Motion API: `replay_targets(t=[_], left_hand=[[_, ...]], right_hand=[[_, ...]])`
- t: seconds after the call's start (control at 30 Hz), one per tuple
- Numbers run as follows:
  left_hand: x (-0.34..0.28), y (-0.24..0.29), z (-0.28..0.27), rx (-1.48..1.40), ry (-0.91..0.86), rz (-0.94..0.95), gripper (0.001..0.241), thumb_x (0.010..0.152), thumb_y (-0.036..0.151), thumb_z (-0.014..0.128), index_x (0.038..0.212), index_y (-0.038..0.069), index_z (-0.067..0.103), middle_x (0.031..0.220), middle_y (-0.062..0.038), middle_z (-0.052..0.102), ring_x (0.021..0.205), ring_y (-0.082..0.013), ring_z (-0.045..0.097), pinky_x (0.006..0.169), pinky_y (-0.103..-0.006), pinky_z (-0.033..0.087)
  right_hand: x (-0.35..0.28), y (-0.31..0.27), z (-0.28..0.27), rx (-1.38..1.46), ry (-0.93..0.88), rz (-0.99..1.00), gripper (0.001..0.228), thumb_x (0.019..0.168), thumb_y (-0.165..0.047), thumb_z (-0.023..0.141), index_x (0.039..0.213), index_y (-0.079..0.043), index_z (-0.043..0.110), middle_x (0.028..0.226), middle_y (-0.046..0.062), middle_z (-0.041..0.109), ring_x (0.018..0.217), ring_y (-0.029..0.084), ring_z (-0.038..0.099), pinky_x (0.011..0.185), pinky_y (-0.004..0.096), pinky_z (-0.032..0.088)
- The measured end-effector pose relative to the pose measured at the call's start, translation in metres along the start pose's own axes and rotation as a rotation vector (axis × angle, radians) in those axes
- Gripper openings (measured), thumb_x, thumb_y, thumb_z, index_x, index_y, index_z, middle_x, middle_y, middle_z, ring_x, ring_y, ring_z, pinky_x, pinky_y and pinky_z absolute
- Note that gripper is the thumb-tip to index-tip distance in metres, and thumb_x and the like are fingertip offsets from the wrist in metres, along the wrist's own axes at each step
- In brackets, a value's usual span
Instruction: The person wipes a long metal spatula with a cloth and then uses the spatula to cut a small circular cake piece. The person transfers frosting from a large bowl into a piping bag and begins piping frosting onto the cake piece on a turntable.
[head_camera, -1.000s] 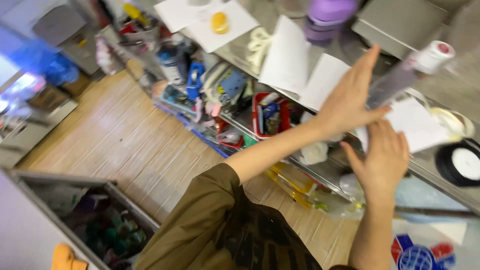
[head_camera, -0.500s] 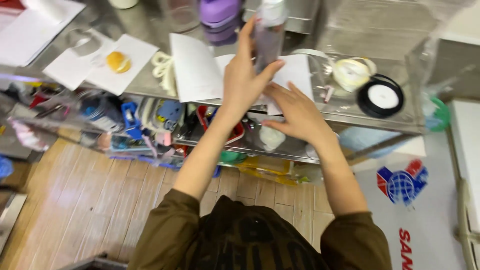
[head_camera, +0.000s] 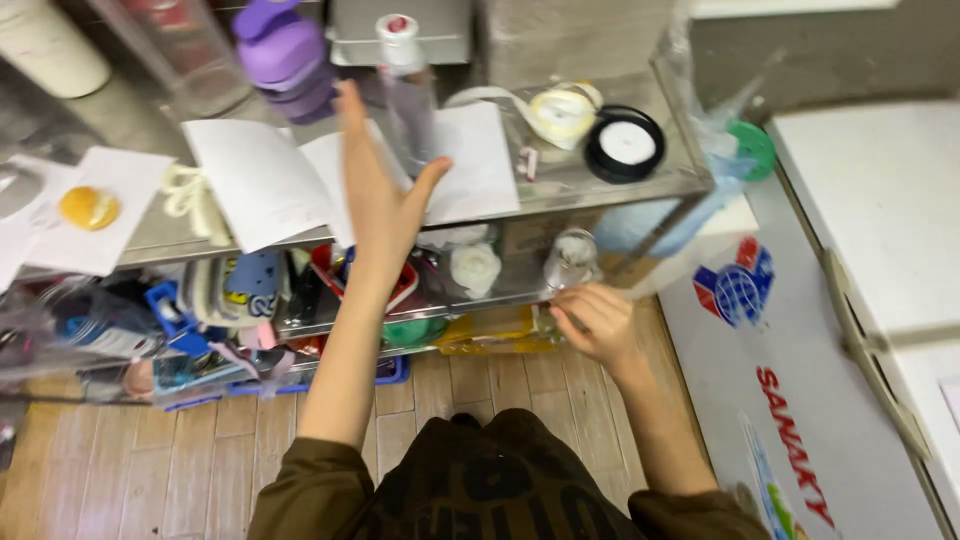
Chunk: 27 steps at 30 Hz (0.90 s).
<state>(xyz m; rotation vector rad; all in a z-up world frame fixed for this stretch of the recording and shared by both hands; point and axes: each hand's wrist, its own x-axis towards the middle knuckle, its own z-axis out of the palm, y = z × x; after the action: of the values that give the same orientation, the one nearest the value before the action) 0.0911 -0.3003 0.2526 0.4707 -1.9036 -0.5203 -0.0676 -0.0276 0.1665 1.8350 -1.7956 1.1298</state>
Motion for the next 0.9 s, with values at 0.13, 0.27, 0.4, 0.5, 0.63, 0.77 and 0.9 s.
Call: replay_targets(t=[0.13,0.27,0.4,0.5,0.63,0.77,0.9], left_hand=[[-0.086,0.025,-0.004,0.050,0.088,0.146,0.064,0.095,0.012,0.076,0.150,0.006,0.043,0.164,-0.016,0.040,0.153,-0.0423,0.035,0.129,-0.0522,0.028],[-0.179,0.032,0.013,-0.023,-0.226,0.080,0.046,0.088,0.013,0.075,0.131,0.005,0.059,0.154,-0.017,0.048,0.145,-0.0420,0.044,0.121,-0.0512,0.035],[-0.248,0.041,-0.003,-0.042,-0.388,-0.219,0.050,0.086,0.012,0.074,0.132,0.002,0.058,0.154,-0.020,0.047,0.140,-0.0403,0.048,0.114,-0.0473,0.039],[-0.284,0.043,-0.013,-0.044,-0.414,-0.320,0.049,0.088,0.011,0.073,0.133,0.002,0.059,0.153,-0.020,0.048,0.140,-0.0384,0.048,0.114,-0.0448,0.040],[-0.290,0.055,-0.004,-0.003,-0.463,-0.296,0.043,0.087,0.011,0.074,0.128,0.005,0.064,0.150,-0.019,0.052,0.137,-0.0372,0.052,0.112,-0.0431,0.042],[-0.284,0.075,0.033,0.030,-0.493,-0.271,0.038,0.087,0.012,0.074,0.124,0.005,0.065,0.147,-0.017,0.055,0.133,-0.0392,0.054,0.110,-0.0449,0.043],[-0.276,0.103,0.105,0.013,-0.469,-0.250,0.035,0.091,0.015,0.073,0.124,0.006,0.066,0.142,-0.012,0.060,0.130,-0.0376,0.058,0.110,-0.0446,0.046]], right_hand=[[-0.103,-0.010,-0.018,-0.088,0.039,0.340,0.014,0.085,-0.005,0.079,0.079,-0.003,0.066,0.079,0.010,0.069,0.073,0.028,0.067,0.065,0.037,0.052],[-0.174,-0.045,-0.034,-0.137,0.075,0.652,0.009,0.086,-0.008,0.078,0.083,-0.003,0.071,0.084,0.013,0.072,0.073,0.029,0.069,0.061,0.036,0.052],[-0.185,-0.064,-0.051,-0.144,0.081,0.715,0.008,0.085,-0.009,0.077,0.083,-0.003,0.072,0.082,0.013,0.072,0.074,0.029,0.070,0.062,0.037,0.053],[-0.186,-0.064,-0.062,-0.111,0.044,0.690,0.007,0.086,-0.009,0.077,0.084,-0.003,0.073,0.083,0.013,0.072,0.074,0.029,0.070,0.064,0.037,0.053],[-0.173,-0.045,-0.064,-0.066,0.073,0.628,0.008,0.088,-0.008,0.077,0.085,-0.004,0.071,0.083,0.012,0.072,0.076,0.028,0.071,0.067,0.035,0.054],[-0.174,-0.012,-0.068,0.074,0.098,0.624,0.010,0.088,-0.007,0.075,0.097,-0.003,0.073,0.088,0.011,0.073,0.079,0.026,0.072,0.068,0.035,0.055],[-0.184,0.044,-0.095,0.107,0.081,0.565,0.014,0.090,-0.007,0.075,0.103,-0.004,0.072,0.095,0.012,0.074,0.086,0.027,0.073,0.073,0.035,0.056]])
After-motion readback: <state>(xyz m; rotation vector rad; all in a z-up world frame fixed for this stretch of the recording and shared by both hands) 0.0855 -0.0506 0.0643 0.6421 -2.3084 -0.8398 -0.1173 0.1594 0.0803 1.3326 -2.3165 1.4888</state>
